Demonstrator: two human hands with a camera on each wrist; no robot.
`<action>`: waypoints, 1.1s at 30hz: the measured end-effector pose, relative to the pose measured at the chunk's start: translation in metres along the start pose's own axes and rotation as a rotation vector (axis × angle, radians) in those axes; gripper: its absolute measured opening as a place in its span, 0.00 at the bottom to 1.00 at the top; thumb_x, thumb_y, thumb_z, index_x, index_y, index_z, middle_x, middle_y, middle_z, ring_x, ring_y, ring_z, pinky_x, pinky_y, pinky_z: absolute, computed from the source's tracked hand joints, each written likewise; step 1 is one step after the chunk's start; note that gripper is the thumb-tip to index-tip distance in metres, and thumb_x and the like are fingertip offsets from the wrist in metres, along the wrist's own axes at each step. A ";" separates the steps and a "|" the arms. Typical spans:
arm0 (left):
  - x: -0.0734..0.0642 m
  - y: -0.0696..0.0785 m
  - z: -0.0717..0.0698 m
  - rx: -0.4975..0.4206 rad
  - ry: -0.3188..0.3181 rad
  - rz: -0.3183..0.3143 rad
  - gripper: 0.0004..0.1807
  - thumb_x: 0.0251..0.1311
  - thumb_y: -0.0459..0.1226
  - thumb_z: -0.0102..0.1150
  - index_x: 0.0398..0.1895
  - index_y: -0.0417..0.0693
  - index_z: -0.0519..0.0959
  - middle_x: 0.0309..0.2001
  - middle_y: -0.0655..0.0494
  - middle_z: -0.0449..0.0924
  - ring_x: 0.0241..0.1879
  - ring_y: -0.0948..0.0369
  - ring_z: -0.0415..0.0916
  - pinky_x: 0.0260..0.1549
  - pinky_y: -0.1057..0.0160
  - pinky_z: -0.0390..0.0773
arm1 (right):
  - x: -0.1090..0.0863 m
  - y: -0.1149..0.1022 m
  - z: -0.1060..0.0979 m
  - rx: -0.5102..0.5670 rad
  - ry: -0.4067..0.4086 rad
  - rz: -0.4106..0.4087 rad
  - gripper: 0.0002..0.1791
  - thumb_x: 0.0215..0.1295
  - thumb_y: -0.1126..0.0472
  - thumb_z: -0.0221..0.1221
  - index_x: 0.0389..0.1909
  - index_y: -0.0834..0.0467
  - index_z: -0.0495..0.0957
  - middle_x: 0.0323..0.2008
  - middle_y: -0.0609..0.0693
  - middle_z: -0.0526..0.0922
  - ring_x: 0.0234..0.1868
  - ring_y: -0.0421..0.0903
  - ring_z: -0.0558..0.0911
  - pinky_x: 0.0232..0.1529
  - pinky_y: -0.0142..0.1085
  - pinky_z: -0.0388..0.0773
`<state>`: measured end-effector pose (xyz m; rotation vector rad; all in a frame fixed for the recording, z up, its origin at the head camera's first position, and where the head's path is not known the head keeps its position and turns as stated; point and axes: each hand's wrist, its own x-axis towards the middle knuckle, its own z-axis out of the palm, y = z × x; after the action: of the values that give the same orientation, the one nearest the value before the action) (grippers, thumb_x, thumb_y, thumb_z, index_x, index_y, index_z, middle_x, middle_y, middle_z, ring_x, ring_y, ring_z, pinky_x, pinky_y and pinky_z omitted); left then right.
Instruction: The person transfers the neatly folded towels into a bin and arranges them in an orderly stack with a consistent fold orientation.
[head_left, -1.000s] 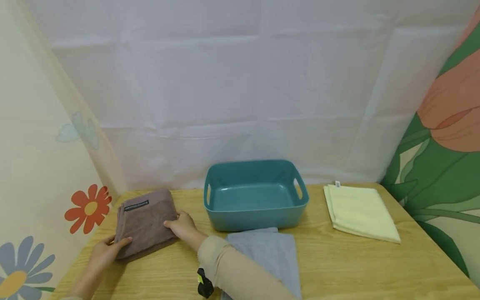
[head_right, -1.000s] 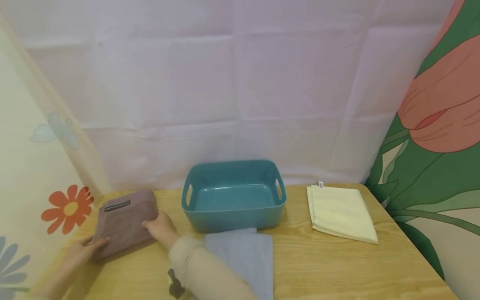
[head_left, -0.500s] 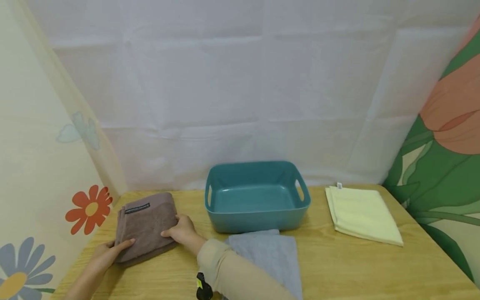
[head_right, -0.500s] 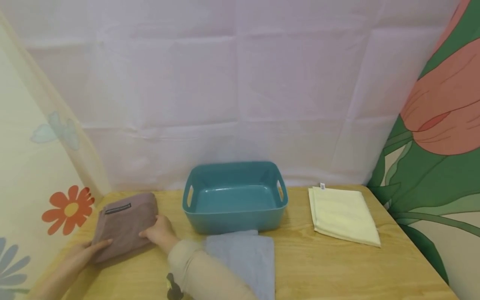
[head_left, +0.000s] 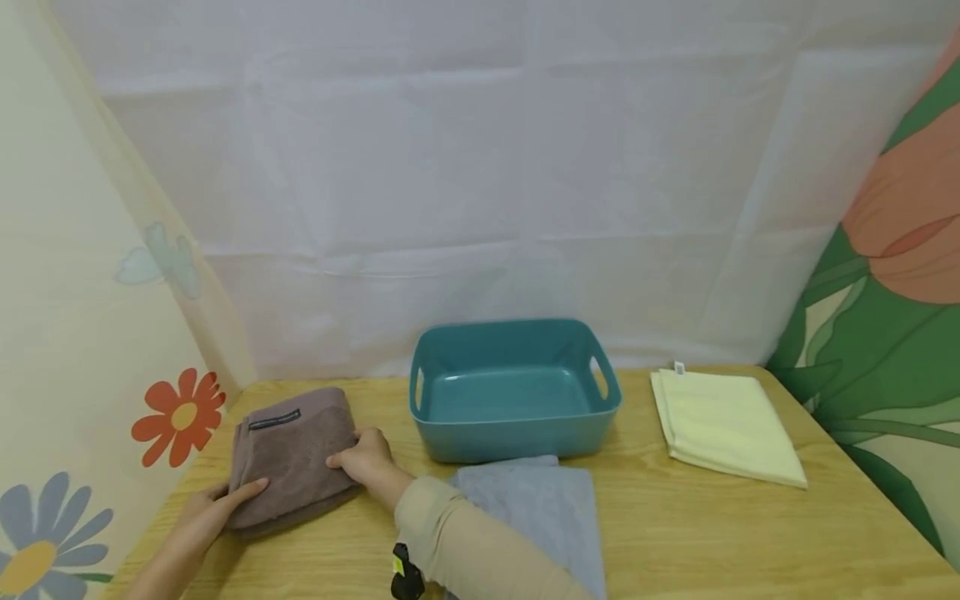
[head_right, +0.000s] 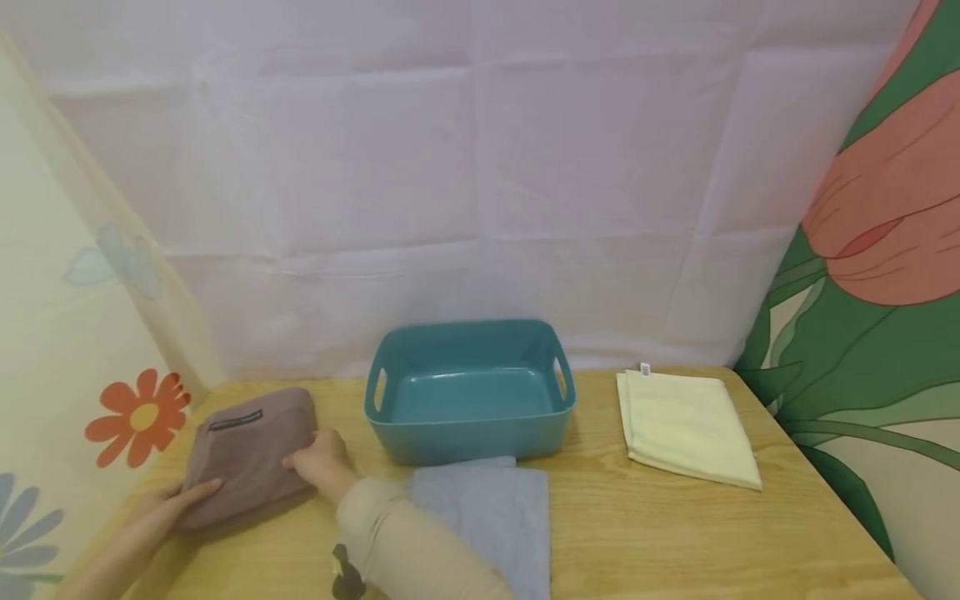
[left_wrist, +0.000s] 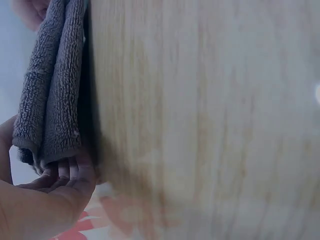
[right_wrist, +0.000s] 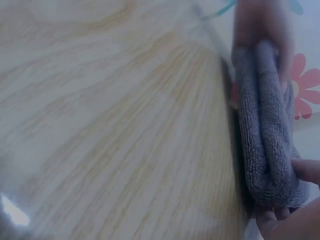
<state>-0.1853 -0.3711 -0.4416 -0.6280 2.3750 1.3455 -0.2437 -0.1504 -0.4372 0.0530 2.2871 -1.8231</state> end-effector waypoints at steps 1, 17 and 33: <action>-0.001 0.000 -0.001 0.006 -0.003 0.000 0.68 0.55 0.71 0.55 0.74 0.25 0.39 0.70 0.20 0.42 0.69 0.29 0.45 0.63 0.35 0.58 | 0.000 -0.001 -0.001 0.007 0.002 -0.001 0.28 0.50 0.72 0.73 0.54 0.69 0.78 0.50 0.59 0.81 0.54 0.57 0.79 0.51 0.45 0.78; -0.030 0.005 0.002 0.079 0.043 0.092 0.58 0.64 0.65 0.52 0.73 0.23 0.47 0.70 0.22 0.48 0.65 0.30 0.58 0.55 0.39 0.71 | -0.019 -0.024 -0.016 -0.079 -0.036 -0.092 0.28 0.49 0.72 0.73 0.55 0.62 0.80 0.47 0.53 0.82 0.49 0.51 0.81 0.44 0.40 0.81; -0.055 0.020 0.010 0.157 0.106 0.131 0.55 0.65 0.65 0.50 0.72 0.25 0.52 0.66 0.22 0.58 0.60 0.32 0.65 0.49 0.43 0.76 | -0.045 -0.037 -0.048 0.081 -0.120 -0.123 0.30 0.53 0.71 0.71 0.59 0.62 0.77 0.48 0.52 0.81 0.52 0.51 0.80 0.47 0.42 0.81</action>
<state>-0.1485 -0.3420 -0.4052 -0.5187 2.6166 1.1880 -0.2127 -0.1081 -0.3828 -0.1839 2.1775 -1.9222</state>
